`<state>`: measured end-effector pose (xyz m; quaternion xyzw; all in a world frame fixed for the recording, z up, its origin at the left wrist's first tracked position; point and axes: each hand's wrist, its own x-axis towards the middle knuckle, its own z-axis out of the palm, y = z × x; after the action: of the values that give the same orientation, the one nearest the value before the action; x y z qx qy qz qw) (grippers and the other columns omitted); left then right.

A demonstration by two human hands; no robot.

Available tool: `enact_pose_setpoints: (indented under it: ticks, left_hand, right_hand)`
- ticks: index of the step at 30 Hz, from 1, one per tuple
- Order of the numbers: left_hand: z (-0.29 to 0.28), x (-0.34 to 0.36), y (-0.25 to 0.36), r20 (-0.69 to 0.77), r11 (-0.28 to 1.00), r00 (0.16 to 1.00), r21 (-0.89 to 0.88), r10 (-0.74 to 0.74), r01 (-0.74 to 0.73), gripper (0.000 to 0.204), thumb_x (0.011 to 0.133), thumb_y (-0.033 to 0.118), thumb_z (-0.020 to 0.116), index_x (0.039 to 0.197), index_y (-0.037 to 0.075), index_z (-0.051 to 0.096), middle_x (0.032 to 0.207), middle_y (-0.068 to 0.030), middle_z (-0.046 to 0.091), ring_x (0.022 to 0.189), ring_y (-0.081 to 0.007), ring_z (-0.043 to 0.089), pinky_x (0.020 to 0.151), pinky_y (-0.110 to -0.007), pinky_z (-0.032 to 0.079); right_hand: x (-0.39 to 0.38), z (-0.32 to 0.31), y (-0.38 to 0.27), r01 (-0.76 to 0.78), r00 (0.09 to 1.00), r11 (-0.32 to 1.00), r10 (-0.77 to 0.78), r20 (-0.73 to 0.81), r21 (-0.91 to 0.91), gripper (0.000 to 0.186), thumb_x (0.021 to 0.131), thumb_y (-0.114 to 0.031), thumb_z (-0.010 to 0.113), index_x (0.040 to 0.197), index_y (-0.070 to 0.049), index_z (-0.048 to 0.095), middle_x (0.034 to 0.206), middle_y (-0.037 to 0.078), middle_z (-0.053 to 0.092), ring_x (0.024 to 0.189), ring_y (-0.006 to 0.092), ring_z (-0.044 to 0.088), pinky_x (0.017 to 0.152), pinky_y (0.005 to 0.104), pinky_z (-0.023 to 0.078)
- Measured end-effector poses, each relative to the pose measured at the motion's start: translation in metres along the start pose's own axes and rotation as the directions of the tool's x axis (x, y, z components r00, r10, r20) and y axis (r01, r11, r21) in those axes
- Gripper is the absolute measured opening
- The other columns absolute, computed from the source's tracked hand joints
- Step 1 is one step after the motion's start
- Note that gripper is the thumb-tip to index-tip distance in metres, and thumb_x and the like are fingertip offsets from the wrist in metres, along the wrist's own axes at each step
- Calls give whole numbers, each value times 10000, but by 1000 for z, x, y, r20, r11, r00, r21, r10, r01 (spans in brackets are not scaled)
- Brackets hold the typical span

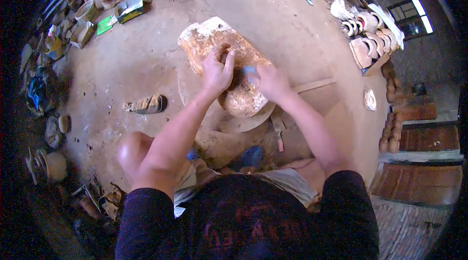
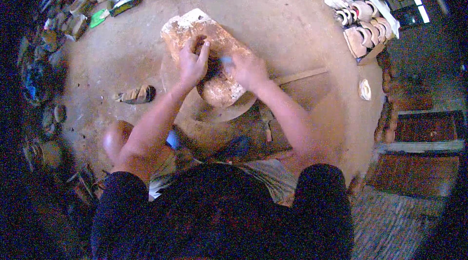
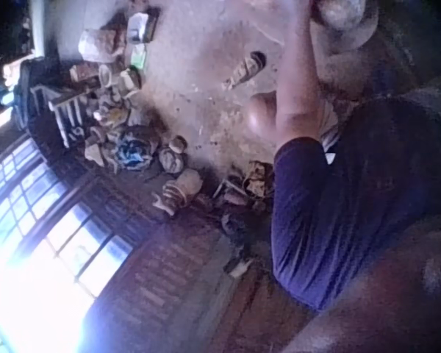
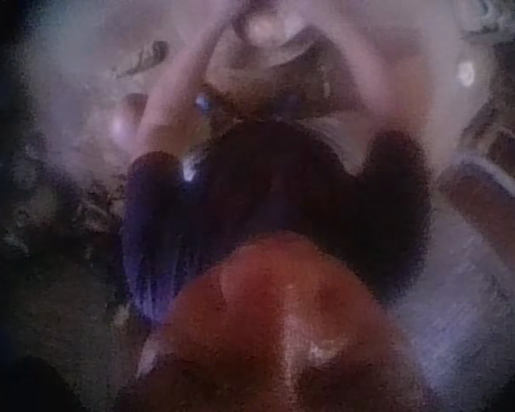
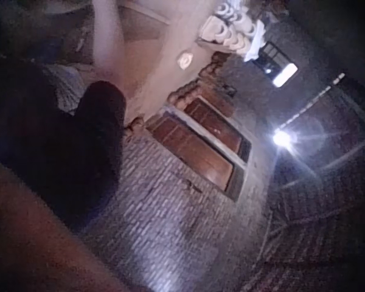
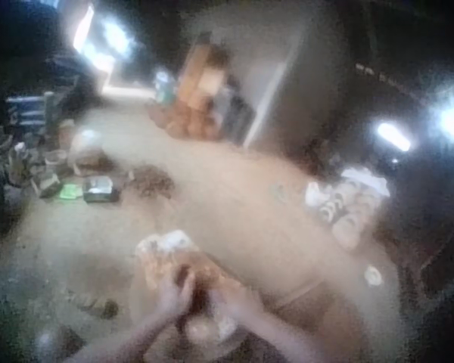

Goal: The person shapes a piece of clay on a wheel by hand and with a rib tool, smoothing the surface and trimming the bottom edge.

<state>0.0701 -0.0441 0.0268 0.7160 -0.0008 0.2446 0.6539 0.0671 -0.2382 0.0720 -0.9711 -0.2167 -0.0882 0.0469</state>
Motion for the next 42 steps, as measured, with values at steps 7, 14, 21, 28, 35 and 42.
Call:
enact_pose_setpoints:
  ticks: [7, 14, 21, 28, 35, 42]
  left_hand:
    - [-15, -3, -9, -7, 983, 994, 153, 106, -104, 277, 966, 191, 667, 1147, -18, 684, 1045, -234, 715, 966, -375, 702, 893, -433, 548]
    - [-9, -1, -2, -11, 995, 999, 95, 43, -42, 270, 967, 198, 658, 1122, -22, 687, 1055, -237, 710, 1002, -384, 688, 910, -439, 534]
    - [4, -5, 32, -6, 1000, 1000, -3, -20, 20, 309, 998, 243, 660, 1052, -57, 704, 895, -170, 732, 804, -261, 698, 762, -389, 547]
    - [25, -31, 96, 403, 903, 838, -60, -369, 426, 509, 1049, 450, 533, 1139, -19, 711, 879, -98, 723, 764, -186, 655, 727, -350, 531]
    - [67, -101, 203, 830, 198, 460, -416, -317, 888, 1005, 924, 865, 112, 1664, 186, 162, 1595, -156, 407, 1396, -295, 458, 1171, -451, 380]
    - [73, -78, 210, 889, 474, 259, -54, -379, 879, 996, 941, 854, 229, 1661, 174, 127, 1695, -191, 193, 1559, -333, 213, 1192, -563, 302]
  right_hand:
    - [-55, -15, -1, 346, 891, 929, -369, 265, 130, 451, 969, -539, 613, 917, -98, 692, 780, 185, 723, 713, 347, 732, 622, 511, 570]
    - [-67, -17, -16, 22, 965, 1000, -21, 263, -1, 422, 953, -508, 603, 968, -94, 685, 778, 177, 717, 671, 378, 709, 598, 499, 564]
    - [-189, -25, -10, 164, 861, 982, -97, 499, -93, 380, 918, -259, 680, 1239, -57, 664, 1153, 213, 652, 1037, 310, 682, 843, 448, 556]
    - [-176, -91, -3, -214, 968, 840, 250, -7, 498, 781, 921, -411, 715, 1531, -19, 426, 1476, 272, 507, 1368, 463, 474, 1159, 587, 346]
    - [-149, -159, -11, 214, 843, 952, -67, -533, 219, 718, 861, -487, 803, 1282, 50, 581, 1060, 216, 676, 988, 373, 682, 881, 442, 562]
    - [-165, -192, 32, -47, 757, 398, 612, -227, 916, 170, 896, -156, 725, 954, -16, 649, 874, 87, 724, 783, 266, 705, 681, 443, 559]
